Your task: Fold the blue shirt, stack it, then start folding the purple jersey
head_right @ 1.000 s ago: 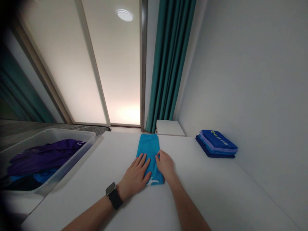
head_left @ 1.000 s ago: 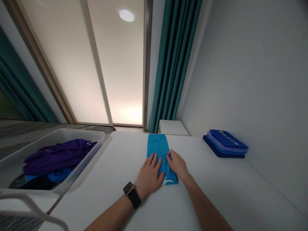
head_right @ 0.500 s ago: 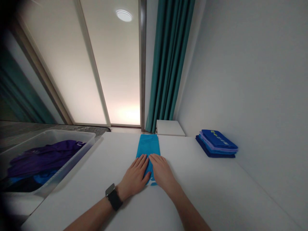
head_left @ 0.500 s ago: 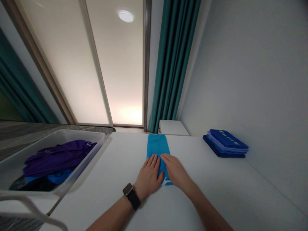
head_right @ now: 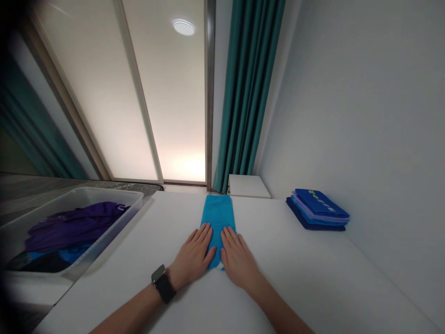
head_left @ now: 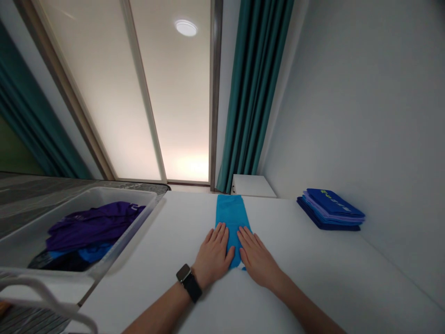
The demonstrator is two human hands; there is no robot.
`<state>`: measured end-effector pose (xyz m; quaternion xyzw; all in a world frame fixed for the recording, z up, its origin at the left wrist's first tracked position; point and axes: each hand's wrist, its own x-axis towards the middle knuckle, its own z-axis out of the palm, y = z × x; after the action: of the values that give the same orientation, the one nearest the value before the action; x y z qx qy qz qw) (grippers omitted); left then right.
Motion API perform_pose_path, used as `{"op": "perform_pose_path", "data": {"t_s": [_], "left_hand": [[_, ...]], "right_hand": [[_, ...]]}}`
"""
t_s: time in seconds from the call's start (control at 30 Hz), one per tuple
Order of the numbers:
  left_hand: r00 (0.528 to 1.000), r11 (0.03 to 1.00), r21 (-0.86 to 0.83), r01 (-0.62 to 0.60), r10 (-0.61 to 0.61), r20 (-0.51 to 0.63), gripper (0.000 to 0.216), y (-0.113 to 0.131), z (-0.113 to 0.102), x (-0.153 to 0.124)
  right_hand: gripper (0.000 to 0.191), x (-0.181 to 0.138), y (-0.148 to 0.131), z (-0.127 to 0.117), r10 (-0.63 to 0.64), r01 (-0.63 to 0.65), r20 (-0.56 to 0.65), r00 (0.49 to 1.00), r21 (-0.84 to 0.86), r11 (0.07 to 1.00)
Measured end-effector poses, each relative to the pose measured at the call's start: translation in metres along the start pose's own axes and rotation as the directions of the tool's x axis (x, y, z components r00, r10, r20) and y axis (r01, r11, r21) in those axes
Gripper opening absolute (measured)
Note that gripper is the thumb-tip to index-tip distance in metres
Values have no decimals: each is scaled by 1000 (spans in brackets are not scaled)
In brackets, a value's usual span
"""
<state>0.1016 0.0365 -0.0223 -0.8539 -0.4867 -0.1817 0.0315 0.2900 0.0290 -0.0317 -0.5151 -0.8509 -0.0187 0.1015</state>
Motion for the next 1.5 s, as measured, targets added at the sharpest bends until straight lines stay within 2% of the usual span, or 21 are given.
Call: {"op": "perform_pose_path", "data": {"t_s": [0.17, 0.27, 0.37, 0.43, 0.5, 0.57, 0.63, 0.73, 0.83, 0.97, 1.17, 1.33, 1.5], "left_hand": [[1000, 1000, 9, -15, 15, -20, 56, 2, 1, 0], [999, 999, 10, -34, 34, -14, 56, -1, 1, 0], [990, 990, -4, -139, 139, 17, 56, -11, -10, 0], [957, 958, -22, -287, 288, 25, 55, -20, -23, -3], [890, 890, -43, -453, 455, 32, 53, -28, -38, -7], [823, 823, -59, -565, 567, 27, 47, -32, -50, -11], [783, 783, -54, -619, 621, 28, 38, -33, -57, -14], [757, 758, -15, -652, 652, 40, 23, -30, -59, -15], [769, 769, 6, -639, 639, 31, 16, -26, -56, -14], [805, 806, 18, -592, 589, 73, 26, -20, -53, -15], [817, 824, -13, -566, 563, 125, 23, -15, -62, -9], [800, 807, -74, -586, 590, 112, 14, -10, -66, 1], [859, 866, -108, -488, 498, 115, 13, -2, -51, -1]], "right_hand": [[53, 0, 0, 0, -2, 2, -23, 1000, 13, 1000], [54, 1, 0, -1, 1, -1, 4, 1000, 34, 999], [56, -1, 5, -4, -20, 18, 32, 999, 75, 997], [56, -7, 9, -9, -69, 66, 21, 997, 98, 993], [54, -16, 11, -16, -152, 154, -24, 988, 101, 983], [51, -26, 11, -24, -264, 272, -93, 960, 91, 958], [44, -34, 9, -32, -347, 362, -154, 925, 75, 929], [30, -38, 7, -38, -394, 405, -203, 896, 11, 914], [22, -36, 8, -35, -428, 427, -217, 877, -53, 903], [17, -37, 12, -31, -436, 440, -251, 864, -43, 897], [19, -39, 8, -37, -300, 310, -138, 944, 62, 949], [21, -36, 7, -40, -310, 317, -162, 937, 24, 948], [20, -35, 4, -42, -230, 235, -133, 964, 21, 972]]}}
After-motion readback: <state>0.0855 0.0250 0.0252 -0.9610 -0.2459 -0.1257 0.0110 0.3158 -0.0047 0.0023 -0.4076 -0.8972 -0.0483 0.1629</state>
